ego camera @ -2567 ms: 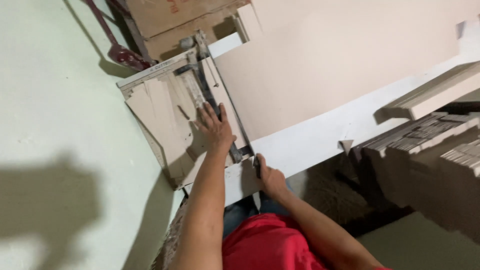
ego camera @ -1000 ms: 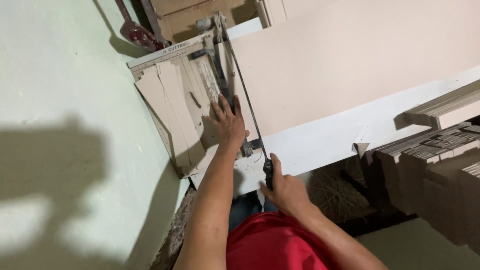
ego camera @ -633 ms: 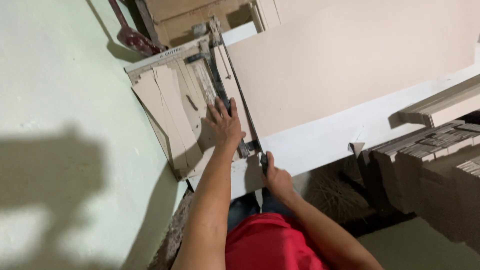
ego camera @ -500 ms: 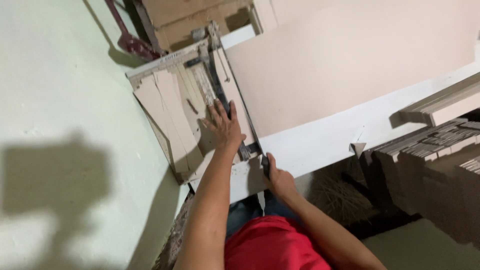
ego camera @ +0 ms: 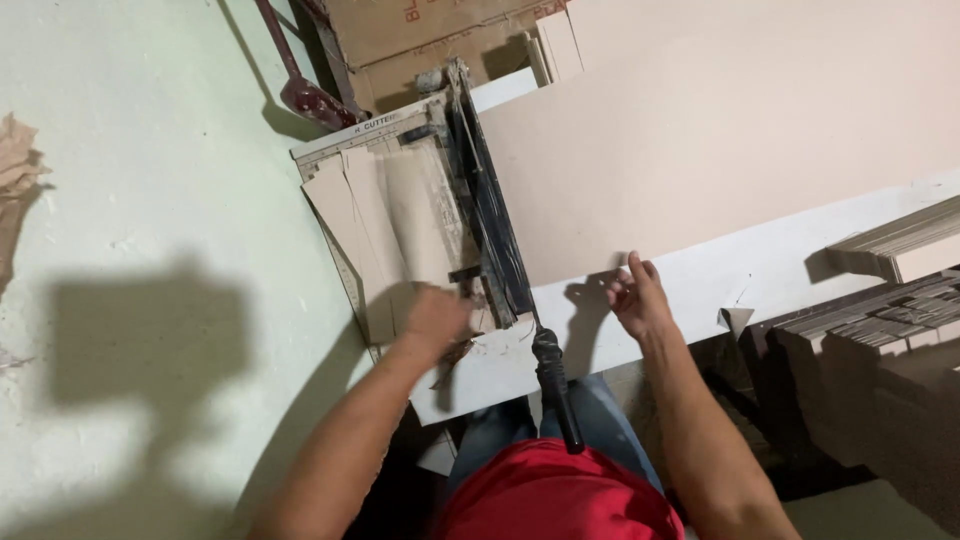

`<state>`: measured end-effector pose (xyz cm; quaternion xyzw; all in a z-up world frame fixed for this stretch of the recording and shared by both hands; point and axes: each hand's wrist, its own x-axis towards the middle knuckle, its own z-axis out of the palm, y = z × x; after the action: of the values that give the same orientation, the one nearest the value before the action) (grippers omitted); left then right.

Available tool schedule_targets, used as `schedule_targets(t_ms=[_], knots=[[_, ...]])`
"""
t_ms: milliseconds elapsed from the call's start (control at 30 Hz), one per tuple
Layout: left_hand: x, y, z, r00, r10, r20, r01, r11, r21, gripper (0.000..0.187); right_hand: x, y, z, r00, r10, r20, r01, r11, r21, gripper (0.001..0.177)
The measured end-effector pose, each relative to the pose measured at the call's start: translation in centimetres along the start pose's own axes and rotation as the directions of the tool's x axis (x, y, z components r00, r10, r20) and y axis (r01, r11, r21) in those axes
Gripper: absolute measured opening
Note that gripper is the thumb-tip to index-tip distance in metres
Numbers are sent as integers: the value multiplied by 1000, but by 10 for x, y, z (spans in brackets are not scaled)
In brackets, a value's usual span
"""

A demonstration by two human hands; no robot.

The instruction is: The person uses a manual guillotine-style paper cutter to trim a large sheet of cardboard. They align the sheet against the cutter's guide, pull down the lever to slice off a strip, and repeat the process several times to produce smaller rectangular pieces.

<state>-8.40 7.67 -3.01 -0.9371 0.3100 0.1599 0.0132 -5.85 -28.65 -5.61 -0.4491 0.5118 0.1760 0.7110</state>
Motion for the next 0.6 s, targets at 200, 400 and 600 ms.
schedule_targets(t_ms=[200,400,600], knots=[[-36,-61,-38,939,-220,264,220,975,30,15,-19,5,-41,986,-26,167,46,992,-114,23],[18,-34,-118,934,-319,161,357,860,-365,62,-8,26,6,966,-134,221,199,931,-305,29],[85,10,-106,778,-423,466,611,681,-403,113,-16,7,19,976,-122,183,193,873,-448,29]])
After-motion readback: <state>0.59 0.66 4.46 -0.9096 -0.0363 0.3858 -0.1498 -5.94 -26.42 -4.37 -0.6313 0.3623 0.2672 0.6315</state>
